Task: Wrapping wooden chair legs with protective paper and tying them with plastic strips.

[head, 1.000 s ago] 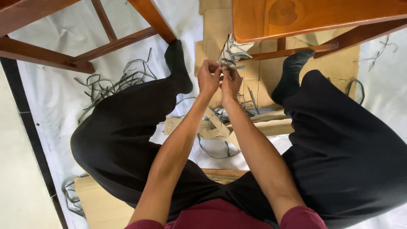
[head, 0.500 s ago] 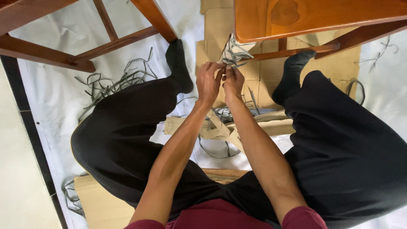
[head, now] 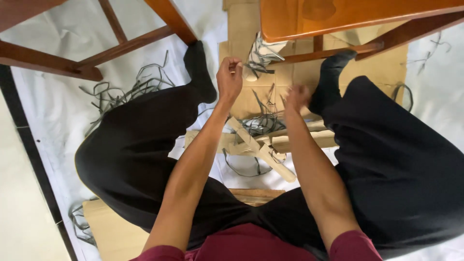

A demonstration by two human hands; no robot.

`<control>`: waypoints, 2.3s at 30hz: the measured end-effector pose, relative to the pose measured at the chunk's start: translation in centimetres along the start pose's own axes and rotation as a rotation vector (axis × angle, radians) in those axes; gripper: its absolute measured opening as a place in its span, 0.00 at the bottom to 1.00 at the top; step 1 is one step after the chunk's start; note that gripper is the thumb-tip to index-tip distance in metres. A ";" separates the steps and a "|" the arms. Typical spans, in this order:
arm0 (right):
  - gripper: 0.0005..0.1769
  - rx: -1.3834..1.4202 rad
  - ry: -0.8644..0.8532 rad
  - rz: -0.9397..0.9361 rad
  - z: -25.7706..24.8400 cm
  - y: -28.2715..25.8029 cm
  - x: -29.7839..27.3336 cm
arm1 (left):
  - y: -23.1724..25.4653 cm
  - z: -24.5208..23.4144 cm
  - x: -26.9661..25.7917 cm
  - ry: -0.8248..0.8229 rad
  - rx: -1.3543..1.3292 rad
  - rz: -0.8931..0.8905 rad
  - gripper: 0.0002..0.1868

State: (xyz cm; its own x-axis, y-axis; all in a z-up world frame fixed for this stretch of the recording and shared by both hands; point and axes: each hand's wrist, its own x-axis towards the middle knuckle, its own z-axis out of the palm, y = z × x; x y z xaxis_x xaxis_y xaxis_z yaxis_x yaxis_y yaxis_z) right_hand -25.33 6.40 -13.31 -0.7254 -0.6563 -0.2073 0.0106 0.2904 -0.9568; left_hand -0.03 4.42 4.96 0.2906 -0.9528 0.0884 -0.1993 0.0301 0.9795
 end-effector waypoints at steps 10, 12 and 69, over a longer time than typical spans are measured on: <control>0.05 -0.663 0.040 -0.248 -5.4 -7.4 -12.2 | -5.9 -0.6 -3.9 0.010 0.168 -0.166 0.11; 0.06 -0.669 -0.105 -0.263 -4.9 -9.8 -14.0 | -6.5 -1.0 -4.5 0.004 0.251 -0.215 0.09; 0.09 -0.472 -0.042 -0.171 2.0 2.5 -5.6 | -8.0 2.2 3.0 -0.273 0.040 -0.105 0.15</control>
State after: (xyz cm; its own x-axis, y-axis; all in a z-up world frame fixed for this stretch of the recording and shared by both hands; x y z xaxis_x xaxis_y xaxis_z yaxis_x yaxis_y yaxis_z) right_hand -19.85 9.43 -14.97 -0.6608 -0.7470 -0.0727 -0.4259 0.4530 -0.7832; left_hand 0.35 0.64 -3.01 0.0500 -0.9963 -0.0699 -0.2194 -0.0792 0.9724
